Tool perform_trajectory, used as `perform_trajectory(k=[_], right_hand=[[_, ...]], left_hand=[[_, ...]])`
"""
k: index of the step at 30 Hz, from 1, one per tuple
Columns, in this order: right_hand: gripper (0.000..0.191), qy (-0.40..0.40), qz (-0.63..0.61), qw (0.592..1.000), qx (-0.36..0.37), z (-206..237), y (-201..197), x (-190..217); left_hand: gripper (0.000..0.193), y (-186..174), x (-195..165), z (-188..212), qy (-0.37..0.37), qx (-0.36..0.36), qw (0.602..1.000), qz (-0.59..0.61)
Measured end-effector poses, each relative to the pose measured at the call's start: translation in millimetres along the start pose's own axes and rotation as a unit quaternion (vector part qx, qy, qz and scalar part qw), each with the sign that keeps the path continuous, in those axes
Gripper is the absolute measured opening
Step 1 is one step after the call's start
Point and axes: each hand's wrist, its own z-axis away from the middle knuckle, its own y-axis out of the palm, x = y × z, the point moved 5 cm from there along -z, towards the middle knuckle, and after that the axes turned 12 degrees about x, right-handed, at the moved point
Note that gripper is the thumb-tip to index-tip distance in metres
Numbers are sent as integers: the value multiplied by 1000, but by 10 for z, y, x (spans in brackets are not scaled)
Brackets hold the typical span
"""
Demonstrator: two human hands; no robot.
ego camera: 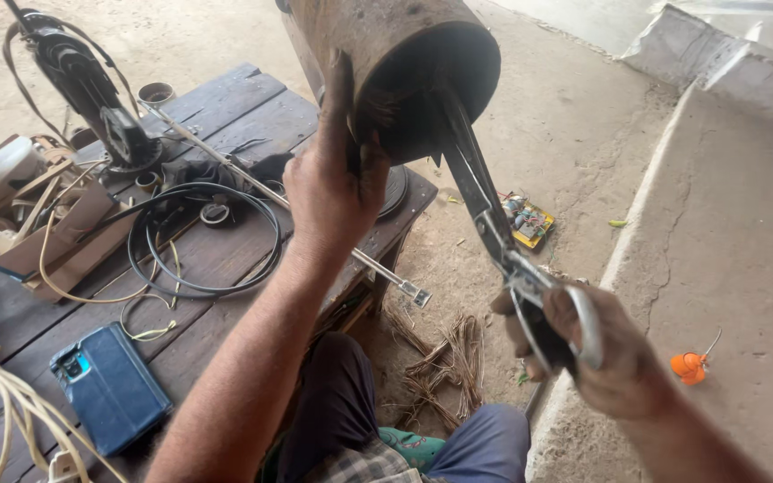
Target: The person uses pliers to pull and adjust copper windings inside a cylindrical metal housing mounted on a wooden table. They repeatedly reach into the housing, grip the wires, and pull them outward while occasionally rotating the housing to access different sections.
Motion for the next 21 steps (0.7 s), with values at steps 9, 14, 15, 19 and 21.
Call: perform_trajectory(k=[9,14,15,19,21], right_hand=[[63,97,58,994,7,-273,28,608],[56,58,60,996,34,-301,174,577],[57,48,65,996,33,-303,189,533],[58,1,43,998,55,-334,192,469],[58,33,35,998,43,-321,158,478]], left_hand=[[73,-34,-37,12,-19,-41,998,38],[67,-51,-11,-3,-9,-37,997,65],[67,-51,-6,-2,-6,-34,997,71],[67,-37,27,17,-1,-24,996,88],[66,-22,54,27,-3,-19,996,83]])
